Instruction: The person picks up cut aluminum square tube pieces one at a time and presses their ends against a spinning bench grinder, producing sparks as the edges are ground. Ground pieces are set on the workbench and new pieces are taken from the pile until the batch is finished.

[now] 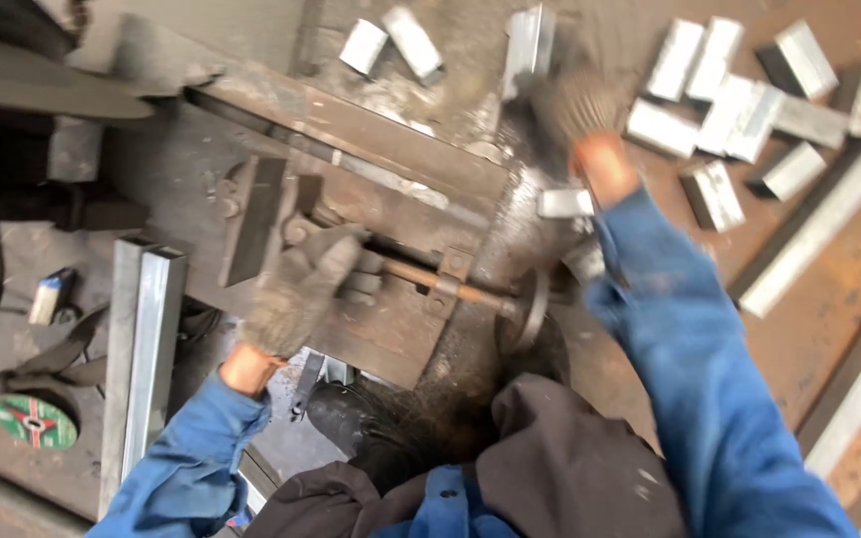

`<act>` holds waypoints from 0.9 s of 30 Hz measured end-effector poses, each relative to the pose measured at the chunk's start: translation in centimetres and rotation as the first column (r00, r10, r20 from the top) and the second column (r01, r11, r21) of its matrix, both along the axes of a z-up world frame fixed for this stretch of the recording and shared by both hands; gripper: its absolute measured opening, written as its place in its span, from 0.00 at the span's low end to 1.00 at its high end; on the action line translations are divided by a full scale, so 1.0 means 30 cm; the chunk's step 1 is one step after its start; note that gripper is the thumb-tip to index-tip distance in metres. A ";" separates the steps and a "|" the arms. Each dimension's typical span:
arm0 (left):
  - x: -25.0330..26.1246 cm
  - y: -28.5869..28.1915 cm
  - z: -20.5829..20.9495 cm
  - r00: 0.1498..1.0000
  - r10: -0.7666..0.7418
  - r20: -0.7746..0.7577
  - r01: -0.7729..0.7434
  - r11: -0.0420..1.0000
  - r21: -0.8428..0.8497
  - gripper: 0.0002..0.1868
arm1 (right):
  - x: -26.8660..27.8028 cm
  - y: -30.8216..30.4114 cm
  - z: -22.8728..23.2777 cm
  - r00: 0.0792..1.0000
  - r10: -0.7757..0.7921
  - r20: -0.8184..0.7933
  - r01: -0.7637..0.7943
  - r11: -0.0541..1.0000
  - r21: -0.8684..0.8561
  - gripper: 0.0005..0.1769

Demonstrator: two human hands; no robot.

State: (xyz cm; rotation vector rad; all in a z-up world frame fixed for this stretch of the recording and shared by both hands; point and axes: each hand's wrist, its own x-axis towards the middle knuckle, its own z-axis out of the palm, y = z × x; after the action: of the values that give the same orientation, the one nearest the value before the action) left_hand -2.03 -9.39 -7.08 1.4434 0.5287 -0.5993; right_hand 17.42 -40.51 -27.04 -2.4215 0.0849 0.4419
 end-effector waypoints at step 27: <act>0.117 0.316 0.217 0.840 0.079 0.536 -0.515 0.427 0.743 0.21 | -0.398 0.366 0.542 0.804 0.590 -0.074 -0.413 0.643 0.645 0.31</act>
State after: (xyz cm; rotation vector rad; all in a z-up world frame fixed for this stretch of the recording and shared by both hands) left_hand 1.47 0.09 -0.57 2.3048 0.7755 0.4261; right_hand 5.49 -29.54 -10.80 -1.6892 -0.5645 0.9148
